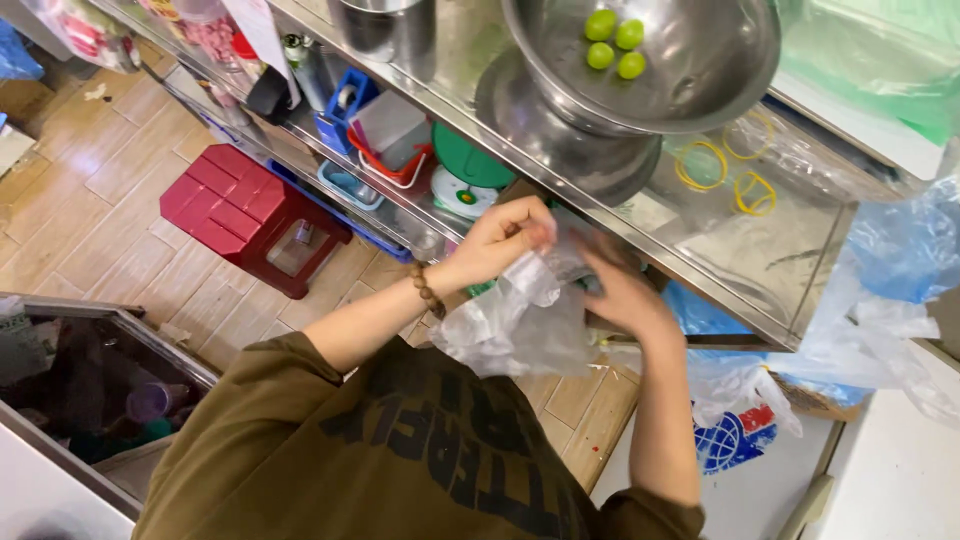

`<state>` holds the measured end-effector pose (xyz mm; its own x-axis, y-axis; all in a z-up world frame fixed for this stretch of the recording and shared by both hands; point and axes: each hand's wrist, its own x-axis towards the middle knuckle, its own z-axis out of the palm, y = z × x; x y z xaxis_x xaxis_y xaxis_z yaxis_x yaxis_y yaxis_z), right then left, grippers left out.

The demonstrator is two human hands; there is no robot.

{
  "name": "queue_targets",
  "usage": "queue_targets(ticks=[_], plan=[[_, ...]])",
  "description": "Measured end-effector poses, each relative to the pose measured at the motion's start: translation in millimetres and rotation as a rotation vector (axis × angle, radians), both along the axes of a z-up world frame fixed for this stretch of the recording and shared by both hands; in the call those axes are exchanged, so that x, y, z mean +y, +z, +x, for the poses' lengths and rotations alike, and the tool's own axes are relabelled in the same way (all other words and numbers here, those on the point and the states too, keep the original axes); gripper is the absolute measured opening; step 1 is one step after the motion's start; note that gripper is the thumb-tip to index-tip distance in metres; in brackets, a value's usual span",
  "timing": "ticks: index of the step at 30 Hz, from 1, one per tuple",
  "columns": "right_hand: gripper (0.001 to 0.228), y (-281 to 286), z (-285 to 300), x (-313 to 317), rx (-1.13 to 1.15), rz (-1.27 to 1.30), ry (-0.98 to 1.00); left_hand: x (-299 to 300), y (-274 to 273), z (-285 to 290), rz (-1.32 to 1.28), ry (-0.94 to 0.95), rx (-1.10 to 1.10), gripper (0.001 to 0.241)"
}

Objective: Scraping frosting from a mixer whisk into a bowl.

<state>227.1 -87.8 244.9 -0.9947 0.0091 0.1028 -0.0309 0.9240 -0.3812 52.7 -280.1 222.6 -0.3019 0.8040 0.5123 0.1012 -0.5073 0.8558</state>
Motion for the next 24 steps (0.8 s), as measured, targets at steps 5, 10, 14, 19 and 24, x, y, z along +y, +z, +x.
queue_targets(ticks=[5, 10, 14, 19, 24], plan=[[0.098, 14, 83, -61, 0.068, -0.637, -0.486, 12, -17, 19, 0.11, -0.272, -0.446, 0.04], [0.139, -77, 166, -109, 0.159, -1.429, -0.456, 24, -10, 62, 0.117, -0.444, -0.187, 0.031], [0.129, -81, 213, -152, 0.358, -1.509, -0.567, 44, 7, 111, 0.074, -0.527, 0.276, 0.017], [0.047, -87, 269, -187, 0.455, -1.405, -0.988, 79, -41, 206, -0.2, -0.743, 0.233, 0.016], [0.044, -109, 365, -221, 1.025, -1.258, -1.37, 128, -112, 287, -0.595, -1.133, -0.395, 0.052]])
